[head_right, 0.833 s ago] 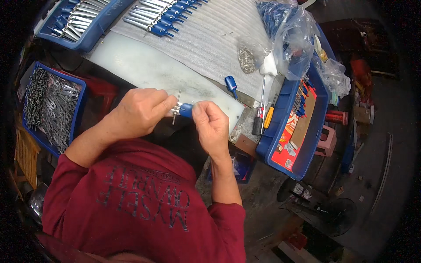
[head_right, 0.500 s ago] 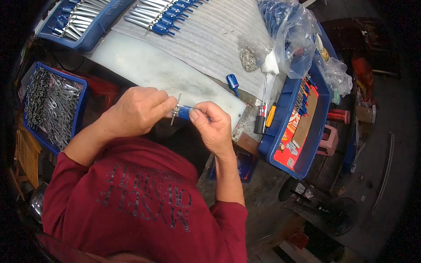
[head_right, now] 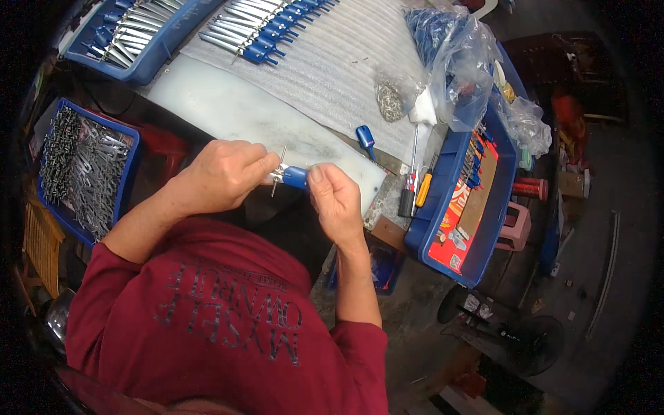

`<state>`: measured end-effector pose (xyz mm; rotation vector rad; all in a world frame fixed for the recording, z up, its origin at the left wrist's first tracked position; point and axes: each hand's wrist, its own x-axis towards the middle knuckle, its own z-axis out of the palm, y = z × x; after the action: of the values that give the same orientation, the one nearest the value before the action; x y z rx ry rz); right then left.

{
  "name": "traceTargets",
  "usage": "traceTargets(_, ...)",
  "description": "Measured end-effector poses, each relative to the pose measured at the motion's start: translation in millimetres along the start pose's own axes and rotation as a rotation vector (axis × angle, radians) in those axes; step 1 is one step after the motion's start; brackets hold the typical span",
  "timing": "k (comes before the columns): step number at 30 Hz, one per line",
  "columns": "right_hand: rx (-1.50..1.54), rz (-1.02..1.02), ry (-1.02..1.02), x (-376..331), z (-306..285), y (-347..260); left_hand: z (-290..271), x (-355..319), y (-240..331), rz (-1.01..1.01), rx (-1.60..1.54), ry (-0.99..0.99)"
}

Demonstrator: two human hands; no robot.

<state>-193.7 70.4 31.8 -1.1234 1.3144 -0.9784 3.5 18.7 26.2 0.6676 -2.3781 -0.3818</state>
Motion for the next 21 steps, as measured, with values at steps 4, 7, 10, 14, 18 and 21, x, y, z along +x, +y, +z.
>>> traceTargets(4, -0.228, -0.083, 0.021, 0.4, 0.9, 2.4, 2.3, -3.5, -3.0, -0.009, -0.006, 0.007)
traceTargets(7, -0.273, -0.105, 0.026, -2.6, 2.7, 0.4, 5.4, -5.8, -3.4, 0.01, -0.011, 0.007)
traceTargets(10, -0.284, -0.155, 0.033, -0.2, 8.7, 8.8, 1.8, -10.9, -3.2, 0.016, 0.025, 0.029)
traceTargets(14, -0.362, -0.286, 0.111, 0.8, 13.3, 15.4, 1.7, -11.7, -3.4, 0.049, 0.114, 0.022)
traceTargets(18, -0.236, -0.222, 0.119, 0.1, 18.3, 15.8, 1.5, -12.9, -8.0, 0.061, 0.11, 0.04)
traceTargets(21, -0.21, -0.21, 0.116, 1.7, 19.2, 19.9, -3.2, -12.3, -12.3, 0.084, 0.116, 0.022)
